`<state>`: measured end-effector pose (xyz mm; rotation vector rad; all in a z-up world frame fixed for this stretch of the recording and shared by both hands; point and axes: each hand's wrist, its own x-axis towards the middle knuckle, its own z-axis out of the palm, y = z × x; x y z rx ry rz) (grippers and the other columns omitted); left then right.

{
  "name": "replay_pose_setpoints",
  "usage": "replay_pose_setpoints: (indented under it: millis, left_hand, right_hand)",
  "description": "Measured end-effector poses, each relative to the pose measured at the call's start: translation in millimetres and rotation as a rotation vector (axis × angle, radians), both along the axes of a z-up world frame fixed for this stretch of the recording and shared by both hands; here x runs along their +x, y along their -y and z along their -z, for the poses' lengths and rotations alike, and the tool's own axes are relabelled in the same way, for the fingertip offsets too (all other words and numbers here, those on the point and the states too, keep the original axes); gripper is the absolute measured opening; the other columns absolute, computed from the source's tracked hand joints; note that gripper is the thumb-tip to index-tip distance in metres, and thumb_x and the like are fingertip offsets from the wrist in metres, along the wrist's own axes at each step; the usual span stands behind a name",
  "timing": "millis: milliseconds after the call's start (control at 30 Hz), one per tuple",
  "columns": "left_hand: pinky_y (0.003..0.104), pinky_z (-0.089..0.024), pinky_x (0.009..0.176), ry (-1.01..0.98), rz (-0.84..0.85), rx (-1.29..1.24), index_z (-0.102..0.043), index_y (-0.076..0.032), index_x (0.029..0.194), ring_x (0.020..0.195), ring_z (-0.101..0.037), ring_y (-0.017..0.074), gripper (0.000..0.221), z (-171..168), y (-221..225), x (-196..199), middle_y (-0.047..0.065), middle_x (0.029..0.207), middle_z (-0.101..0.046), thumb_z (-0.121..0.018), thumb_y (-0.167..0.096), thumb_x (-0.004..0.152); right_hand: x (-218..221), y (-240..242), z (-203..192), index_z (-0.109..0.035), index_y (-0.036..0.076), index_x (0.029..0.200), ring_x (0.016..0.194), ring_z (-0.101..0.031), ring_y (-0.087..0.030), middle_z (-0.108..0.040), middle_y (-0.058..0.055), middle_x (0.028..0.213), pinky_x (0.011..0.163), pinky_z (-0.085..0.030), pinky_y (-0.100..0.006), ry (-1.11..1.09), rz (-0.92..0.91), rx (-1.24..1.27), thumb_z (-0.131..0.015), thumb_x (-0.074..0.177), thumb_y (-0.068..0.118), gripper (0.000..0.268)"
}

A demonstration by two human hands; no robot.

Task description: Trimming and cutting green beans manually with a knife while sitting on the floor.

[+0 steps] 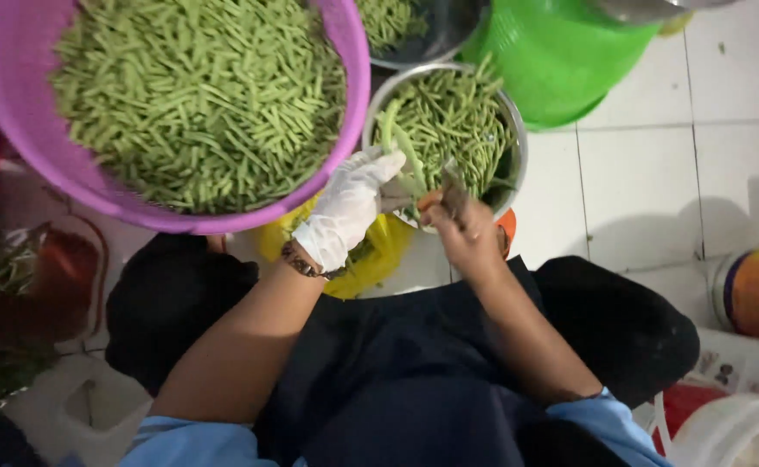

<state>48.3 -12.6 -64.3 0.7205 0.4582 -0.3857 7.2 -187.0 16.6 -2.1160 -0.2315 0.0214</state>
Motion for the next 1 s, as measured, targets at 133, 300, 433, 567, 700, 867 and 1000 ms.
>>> replay_pose_setpoints:
  millis: [133,300,433,567,700,867,1000]
  left_hand:
    - [0.053,-0.064,0.075,-0.044,-0.042,-0.034,-0.068,-0.007,0.116,0.079,-0.076,0.0351,0.036,-47.1,-11.7,-8.4,0.021,0.098,-0.074,-0.080,-0.011,0.082]
    - [0.045,-0.066,0.068,0.028,-0.088,-0.011,-0.069,-0.010,0.115,0.076,-0.072,0.0253,0.038,-73.6,-19.9,-19.9,0.012,0.096,-0.073,-0.081,-0.010,0.080]
    - [0.034,-0.065,0.055,0.127,-0.066,0.118,-0.071,-0.011,0.106,0.062,-0.069,0.0156,0.027,-55.9,-31.6,-18.0,0.007,0.077,-0.071,-0.078,-0.013,0.081]
    - [0.027,-0.064,0.058,0.327,0.091,0.284,-0.071,-0.014,0.115,0.060,-0.064,0.0091,0.031,-96.6,-34.3,-39.6,0.003,0.063,-0.063,-0.074,-0.018,0.084]
    - [0.028,-0.063,0.061,0.355,0.106,0.373,-0.070,-0.014,0.117,0.065,-0.065,0.0106,0.031,-93.5,-35.3,-42.1,0.004,0.067,-0.064,-0.072,-0.019,0.086]
    - [0.030,-0.063,0.065,0.364,0.074,0.494,-0.069,-0.014,0.118,0.071,-0.066,0.0126,0.030,-88.8,-41.1,-33.0,0.005,0.073,-0.066,-0.070,-0.020,0.089]
    - [0.032,-0.062,0.069,0.413,0.098,0.596,-0.068,-0.014,0.120,0.077,-0.067,0.0145,0.030,-84.9,-35.9,-32.0,0.006,0.078,-0.067,-0.068,-0.022,0.091]
  right_hand:
    - [-7.7,-8.3,7.0,-0.069,0.002,0.093,0.062,-0.068,-0.030,-0.073,-0.010,0.070,0.064,-0.054,-0.037,0.216,-0.197,0.043,-0.068,0.093,0.010,0.008]
    - [-11.4,-16.7,-0.9,-0.062,-0.002,0.112,0.069,-0.063,-0.023,-0.069,-0.011,0.077,0.070,-0.053,-0.036,0.091,-0.392,0.275,-0.069,0.092,0.011,0.025]
    - [5.4,-2.7,1.3,-0.048,-0.002,0.136,0.063,-0.056,-0.021,-0.062,-0.015,0.077,0.059,-0.047,-0.036,0.088,-0.391,0.341,-0.058,0.099,0.039,0.056]
    - [44.1,-15.2,-37.0,-0.041,-0.006,0.143,0.041,-0.042,-0.011,-0.046,-0.001,0.054,0.043,-0.036,-0.022,0.049,-0.275,0.397,-0.039,0.108,0.019,0.044]
    - [52.0,-6.6,-44.2,-0.042,-0.004,0.143,0.043,-0.045,-0.013,-0.047,-0.002,0.058,0.045,-0.038,-0.024,0.130,-0.253,0.287,-0.039,0.108,0.023,0.045]
    - [56.8,37.8,-57.8,-0.043,0.000,0.143,0.045,-0.048,-0.016,-0.050,-0.004,0.064,0.046,-0.041,-0.026,0.209,-0.279,0.148,-0.039,0.107,0.029,0.046]
    - [36.3,19.5,-56.9,-0.045,0.003,0.143,0.048,-0.051,-0.018,-0.052,-0.005,0.069,0.048,-0.044,-0.029,0.311,-0.242,-0.010,-0.039,0.107,0.034,0.048]
